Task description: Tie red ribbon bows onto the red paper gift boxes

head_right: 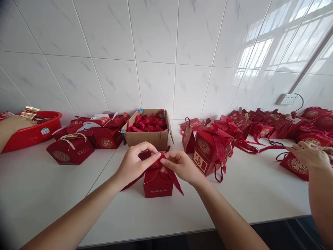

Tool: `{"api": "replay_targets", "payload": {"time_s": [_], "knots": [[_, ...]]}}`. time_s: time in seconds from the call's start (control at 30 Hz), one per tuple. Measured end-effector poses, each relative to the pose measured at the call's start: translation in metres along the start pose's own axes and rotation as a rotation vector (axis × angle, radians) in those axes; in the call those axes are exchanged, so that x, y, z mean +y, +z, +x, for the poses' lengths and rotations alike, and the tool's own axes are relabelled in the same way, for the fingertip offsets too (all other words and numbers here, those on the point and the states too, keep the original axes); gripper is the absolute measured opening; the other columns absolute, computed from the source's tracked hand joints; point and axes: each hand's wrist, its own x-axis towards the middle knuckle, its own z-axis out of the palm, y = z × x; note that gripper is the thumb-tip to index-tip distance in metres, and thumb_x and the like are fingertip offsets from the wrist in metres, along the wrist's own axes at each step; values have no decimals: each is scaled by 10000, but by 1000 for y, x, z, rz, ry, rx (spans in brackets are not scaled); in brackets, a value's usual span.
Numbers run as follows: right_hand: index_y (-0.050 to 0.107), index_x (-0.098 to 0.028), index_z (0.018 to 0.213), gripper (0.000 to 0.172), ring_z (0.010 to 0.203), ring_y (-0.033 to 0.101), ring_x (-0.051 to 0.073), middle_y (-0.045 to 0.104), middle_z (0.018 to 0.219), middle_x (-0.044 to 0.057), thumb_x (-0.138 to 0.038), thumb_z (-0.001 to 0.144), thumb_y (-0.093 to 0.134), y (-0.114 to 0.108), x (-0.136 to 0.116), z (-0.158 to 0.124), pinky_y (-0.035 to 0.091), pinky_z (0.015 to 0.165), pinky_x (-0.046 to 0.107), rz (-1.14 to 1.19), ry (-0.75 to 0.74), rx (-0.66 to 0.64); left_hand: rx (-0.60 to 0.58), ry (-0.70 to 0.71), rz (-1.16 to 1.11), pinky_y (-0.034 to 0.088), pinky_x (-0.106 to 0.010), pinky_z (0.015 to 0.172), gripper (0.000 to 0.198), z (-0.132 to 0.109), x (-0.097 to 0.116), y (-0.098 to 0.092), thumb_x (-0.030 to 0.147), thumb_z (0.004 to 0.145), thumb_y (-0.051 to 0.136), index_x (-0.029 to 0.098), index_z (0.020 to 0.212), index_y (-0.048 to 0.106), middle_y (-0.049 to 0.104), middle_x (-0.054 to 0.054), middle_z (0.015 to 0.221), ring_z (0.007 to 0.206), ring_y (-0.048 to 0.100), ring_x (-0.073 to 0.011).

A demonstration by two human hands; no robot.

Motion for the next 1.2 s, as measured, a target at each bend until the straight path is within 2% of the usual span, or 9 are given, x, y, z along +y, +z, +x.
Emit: {"api": "replay_targets", "payload": {"time_s": [0.1, 0.23, 0.4, 0.5, 0.63, 0.8, 0.97, 1.1, 1.2], "knots": [[642, -156, 762, 275, 739, 563, 135, 628, 792, 30, -426, 815, 644, 1, 6, 1, 462, 697, 263, -64, -117, 83, 1, -67, -9, 454, -291, 766, 217, -6, -14, -6, 405, 839, 587, 196, 785, 609, 619, -26, 879, 844, 591, -174], [648, -183, 881, 210, 858, 607, 164, 657, 909, 46, -387, 861, 601, 1, 15, 2, 492, 806, 305, 78, -128, 12, -18, -313, -4, 437, -299, 767, 313, -22, -46, -10, 509, 798, 598, 207, 859, 543, 565, -26, 950, 894, 554, -187], [593, -180, 889, 207, 823, 621, 145, 666, 897, 48, -369, 923, 517, 4, 22, 3, 504, 799, 307, 160, -170, -107, -194, -445, -76, 346, -259, 555, 413, -36, -70, -10, 578, 777, 571, 183, 668, 519, 511, 21, 667, 601, 451, -133], [544, -173, 863, 236, 770, 606, 128, 656, 835, 43, -379, 948, 468, 5, 25, 3, 495, 743, 280, 82, -166, -113, -235, -486, -142, 249, -243, 476, 458, -35, -70, -11, 585, 782, 548, 184, 580, 460, 390, 51, 553, 506, 333, -101], [495, -172, 810, 266, 719, 596, 122, 640, 757, 31, -402, 942, 472, 8, 27, 2, 477, 696, 261, -24, -133, -46, -170, -499, -166, 183, -236, 469, 435, -31, -68, -15, 531, 741, 624, 190, 586, 405, 334, 69, 548, 498, 255, -86], [498, -179, 828, 268, 707, 591, 128, 639, 748, 27, -424, 935, 471, 13, 25, 5, 458, 680, 259, -41, -154, 15, -108, -477, -154, 192, -233, 510, 447, -30, -68, -16, 486, 704, 674, 186, 567, 373, 344, 68, 554, 536, 277, -92], [473, -191, 827, 254, 725, 611, 140, 635, 733, 21, -421, 932, 463, 16, 22, 9, 466, 721, 274, -41, -147, 4, -87, -476, -153, 233, -227, 546, 443, -30, -67, -16, 480, 698, 686, 178, 569, 388, 386, 58, 579, 578, 330, -100], [486, -185, 807, 221, 685, 597, 135, 634, 690, 20, -357, 936, 434, 20, 18, 10, 460, 693, 260, -147, -94, 61, -127, -496, -189, 198, -226, 495, 428, -27, -60, -20, 469, 681, 704, 179, 555, 416, 347, 69, 530, 515, 287, -86], [546, -174, 804, 196, 628, 595, 133, 635, 657, 15, -310, 909, 452, 26, 16, 11, 457, 645, 249, -256, -77, 147, -208, -495, -275, 231, -224, 470, 401, -21, -46, -28, 483, 699, 682, 175, 556, 467, 407, 53, 520, 485, 329, -83]]}}
